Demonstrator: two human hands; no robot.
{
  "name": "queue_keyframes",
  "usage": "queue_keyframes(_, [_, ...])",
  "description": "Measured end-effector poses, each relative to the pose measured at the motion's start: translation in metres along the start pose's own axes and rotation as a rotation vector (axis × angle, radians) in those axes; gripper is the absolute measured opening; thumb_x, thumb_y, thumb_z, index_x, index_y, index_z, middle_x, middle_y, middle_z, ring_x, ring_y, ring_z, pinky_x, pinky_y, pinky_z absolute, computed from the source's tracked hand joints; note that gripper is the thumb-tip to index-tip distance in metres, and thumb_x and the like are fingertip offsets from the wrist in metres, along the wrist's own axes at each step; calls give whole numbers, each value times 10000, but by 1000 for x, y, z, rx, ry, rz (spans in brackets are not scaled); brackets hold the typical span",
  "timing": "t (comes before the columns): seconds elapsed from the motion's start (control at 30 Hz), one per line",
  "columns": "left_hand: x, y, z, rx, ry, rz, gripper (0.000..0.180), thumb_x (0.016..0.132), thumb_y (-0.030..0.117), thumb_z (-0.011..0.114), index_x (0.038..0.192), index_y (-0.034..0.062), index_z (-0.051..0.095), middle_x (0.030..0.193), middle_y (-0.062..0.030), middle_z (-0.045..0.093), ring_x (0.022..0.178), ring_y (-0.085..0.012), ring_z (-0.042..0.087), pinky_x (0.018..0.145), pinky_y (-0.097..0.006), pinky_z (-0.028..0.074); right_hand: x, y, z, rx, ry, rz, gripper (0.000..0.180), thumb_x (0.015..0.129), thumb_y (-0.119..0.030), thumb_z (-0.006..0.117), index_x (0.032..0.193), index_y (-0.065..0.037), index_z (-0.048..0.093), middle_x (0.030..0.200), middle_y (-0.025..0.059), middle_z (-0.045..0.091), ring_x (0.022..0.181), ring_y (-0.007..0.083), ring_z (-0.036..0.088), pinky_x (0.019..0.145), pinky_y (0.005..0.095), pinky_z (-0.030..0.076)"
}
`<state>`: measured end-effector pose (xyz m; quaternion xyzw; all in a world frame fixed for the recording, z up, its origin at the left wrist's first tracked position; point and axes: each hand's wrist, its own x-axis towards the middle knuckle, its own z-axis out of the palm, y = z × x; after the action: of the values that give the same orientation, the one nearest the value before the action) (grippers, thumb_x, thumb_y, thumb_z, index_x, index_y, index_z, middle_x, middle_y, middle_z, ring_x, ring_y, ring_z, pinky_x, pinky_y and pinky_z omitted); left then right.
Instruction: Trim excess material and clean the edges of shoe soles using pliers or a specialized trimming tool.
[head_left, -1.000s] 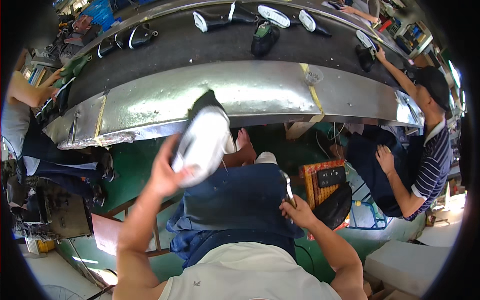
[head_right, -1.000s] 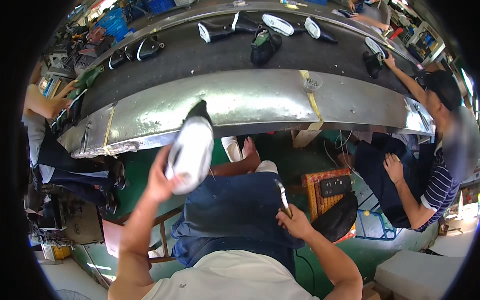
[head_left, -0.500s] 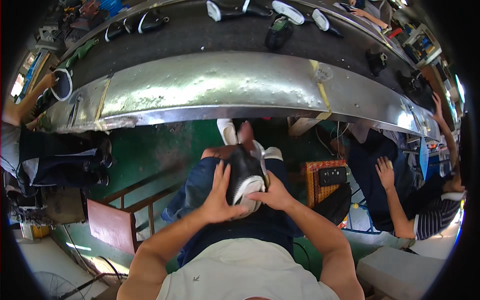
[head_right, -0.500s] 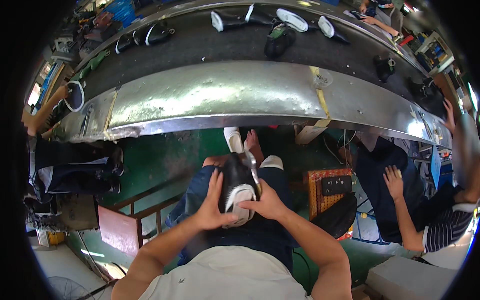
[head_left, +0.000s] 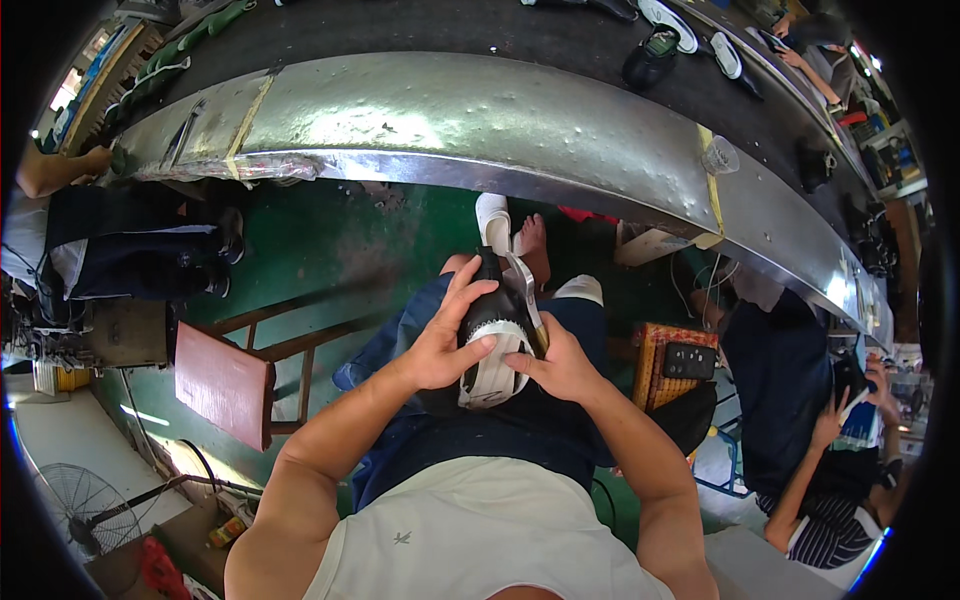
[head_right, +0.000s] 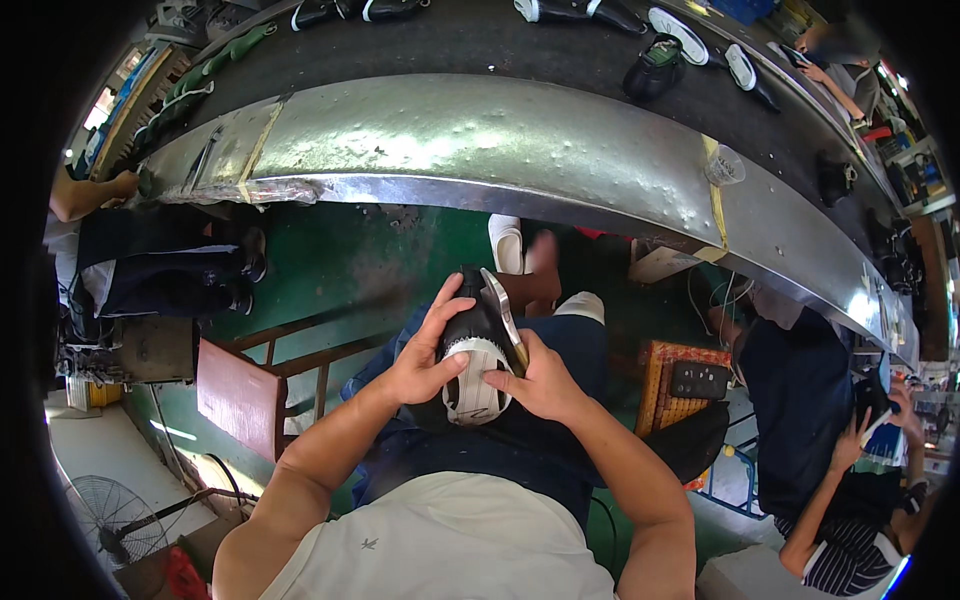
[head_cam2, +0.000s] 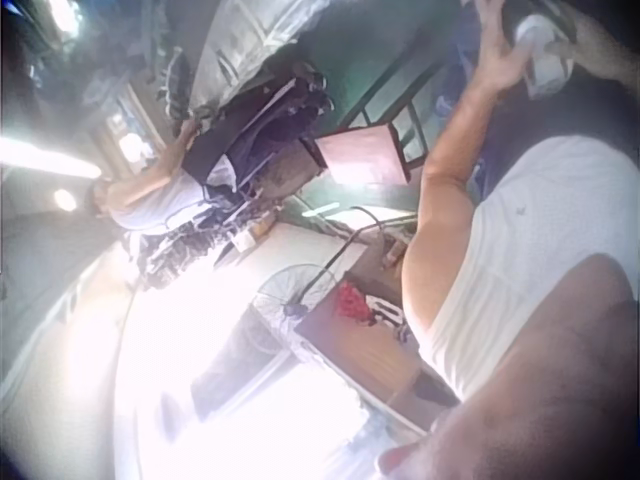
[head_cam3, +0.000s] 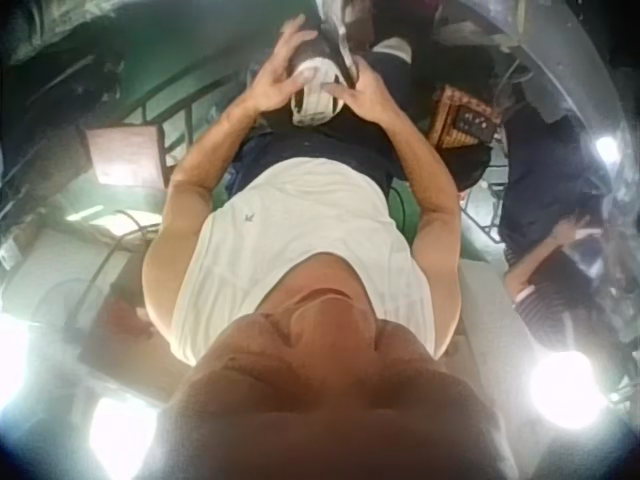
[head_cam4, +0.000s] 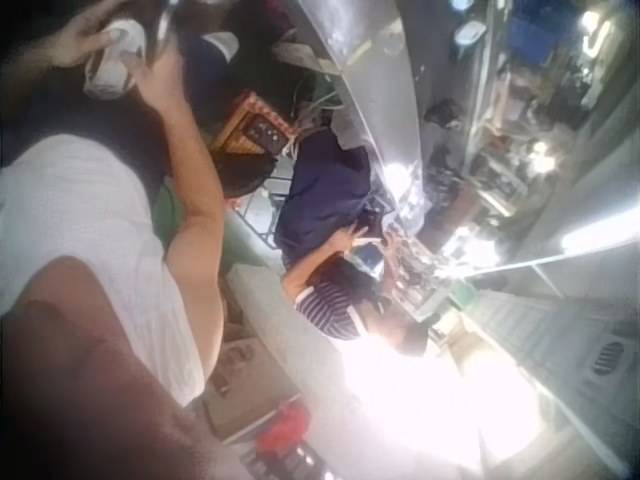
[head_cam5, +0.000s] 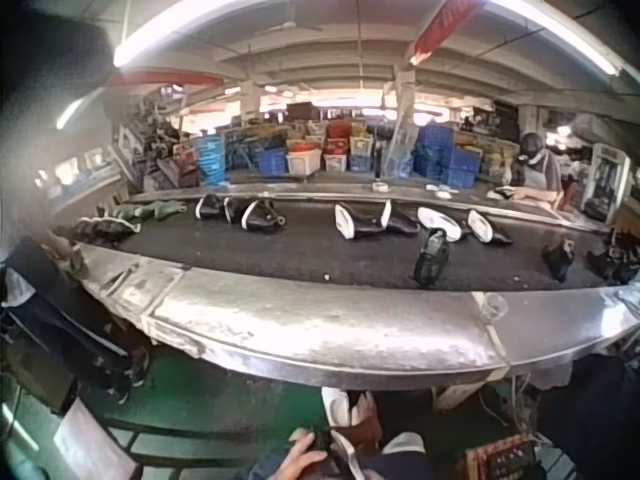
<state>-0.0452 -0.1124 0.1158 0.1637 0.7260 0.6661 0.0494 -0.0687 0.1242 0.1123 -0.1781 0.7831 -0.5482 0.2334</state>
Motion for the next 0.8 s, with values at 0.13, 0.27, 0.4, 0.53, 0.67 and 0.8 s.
queue_keyframes(0.13, [4, -19, -7, 73, 30, -17, 628, 944, 131, 671, 1505, 90, 393, 1658, -201, 199, 1568, -367, 75, 1233, -483, 133, -22, -15, -8, -165, 47, 104, 508, 942, -388, 714, 1219, 9, 561, 980, 165, 719, 914, 293, 723, 816, 405, 543])
queue_keyframes(0.27, [3, -42, -20, -24, 82, -152, 572, 989, 144, 616, 1510, 87, 388, 1645, -178, 256, 1570, -326, 111, 1233, -436, 161, -43, -24, -23, -1, -134, 213, 371, 1000, -272, 625, 1223, 21, 587, 960, 106, 722, 850, 191, 703, 768, 336, 539])
queue_keyframes(0.4, [7, -47, -22, -58, 77, -203, 554, 1012, 167, 601, 1516, 79, 388, 1640, -173, 276, 1564, -291, 168, 1227, -380, 190, -30, -27, -24, 97, -331, 284, 374, 1021, -229, 589, 1287, 33, 579, 1078, 77, 717, 887, 151, 688, 799, 298, 544])
queue_keyframes(0.53, [8, -47, -21, 13, 75, -222, 554, 1022, 194, 600, 1519, 66, 390, 1616, -184, 328, 1560, -298, 189, 1230, -391, 202, -9, -18, -25, 226, -377, 299, 293, 1032, -226, 574, 1198, 13, 608, 1065, 86, 704, 858, 147, 673, 767, 308, 547])
queue_keyframes(0.67, [4, -48, -27, 109, 51, -225, 518, 1042, 168, 559, 1510, 19, 395, 1577, -147, 377, 1450, -226, 355, 1189, -360, 279, 1, -24, -29, 271, -409, 413, 241, 1013, -233, 598, 1092, -7, 625, 802, 54, 671, 704, 143, 638, 664, 347, 524])
queue_keyframes(0.8, [4, -52, -26, 147, 59, -172, 515, 1016, 128, 589, 1486, 5, 418, 1539, -149, 428, 1434, -237, 392, 1181, -357, 302, 2, 2, -16, -163, -261, 218, 263, 996, -249, 625, 1063, 6, 618, 836, 150, 683, 732, 286, 677, 692, 401, 536])
